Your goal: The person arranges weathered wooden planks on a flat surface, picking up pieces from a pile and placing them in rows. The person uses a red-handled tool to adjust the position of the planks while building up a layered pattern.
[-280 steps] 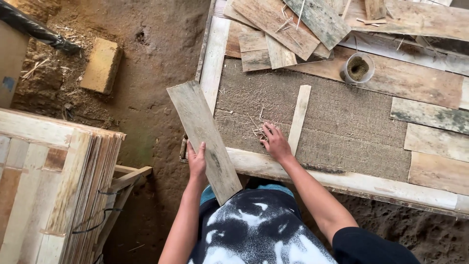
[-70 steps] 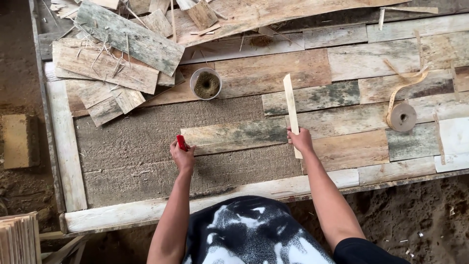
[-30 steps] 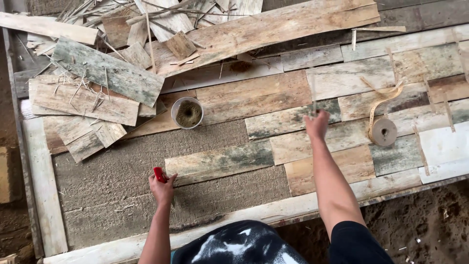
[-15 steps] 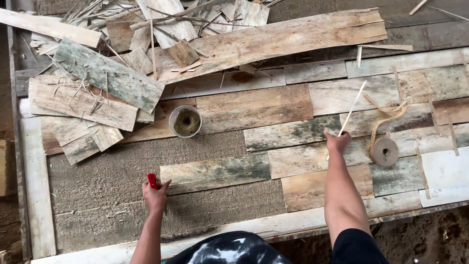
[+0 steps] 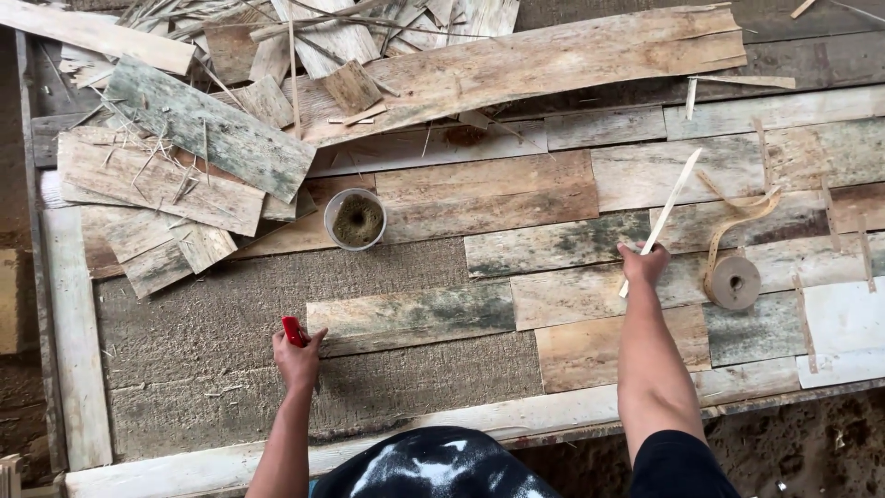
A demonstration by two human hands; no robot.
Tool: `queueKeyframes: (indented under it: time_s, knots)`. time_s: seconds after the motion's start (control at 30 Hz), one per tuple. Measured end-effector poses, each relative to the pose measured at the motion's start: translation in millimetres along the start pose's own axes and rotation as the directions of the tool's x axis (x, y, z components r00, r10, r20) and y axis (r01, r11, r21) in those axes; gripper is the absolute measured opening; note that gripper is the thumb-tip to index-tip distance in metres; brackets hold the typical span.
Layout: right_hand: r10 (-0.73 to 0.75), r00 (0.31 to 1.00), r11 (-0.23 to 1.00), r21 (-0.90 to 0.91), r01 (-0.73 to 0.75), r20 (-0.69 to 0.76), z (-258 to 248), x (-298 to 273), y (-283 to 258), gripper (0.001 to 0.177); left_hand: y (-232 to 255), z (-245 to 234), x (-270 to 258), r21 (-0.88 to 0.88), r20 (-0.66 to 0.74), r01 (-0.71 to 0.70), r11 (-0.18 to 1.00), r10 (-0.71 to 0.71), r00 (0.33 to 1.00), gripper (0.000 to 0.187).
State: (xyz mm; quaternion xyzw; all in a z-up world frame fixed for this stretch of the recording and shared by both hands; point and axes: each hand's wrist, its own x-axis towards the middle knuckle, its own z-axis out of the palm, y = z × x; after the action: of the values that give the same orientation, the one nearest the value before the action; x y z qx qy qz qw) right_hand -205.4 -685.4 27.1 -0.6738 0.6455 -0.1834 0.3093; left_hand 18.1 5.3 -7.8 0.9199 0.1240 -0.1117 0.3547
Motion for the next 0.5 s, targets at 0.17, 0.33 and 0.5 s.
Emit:
queueKeyframes:
  time_s: [0.17,0.33,0.5]
  knots:
    - [-0.084,0.996,0.996,0.009,0.085,-0.041,2.0,-16.4,-24.2,0.048,-5.4,4.5,1.4,-0.004,-0.004,0.005,1.000,-0.005,1.000,0.042]
    - [-0.323,0.943,0.946,0.022,0.322,0.081,16.0,-78.1,-93.4,0.039,-7.9,8.7,-0.7,-0.021,-0.026,-0.023,1.000,0.022,0.999,0.043]
    - [-0.428,0.729,0.882,0.070,0.466,0.534,26.8,-115.0,-126.7,0.036,-8.3,8.1,-1.1,-0.031,-0.026,-0.026,0.999,0.025,0.999,0.043]
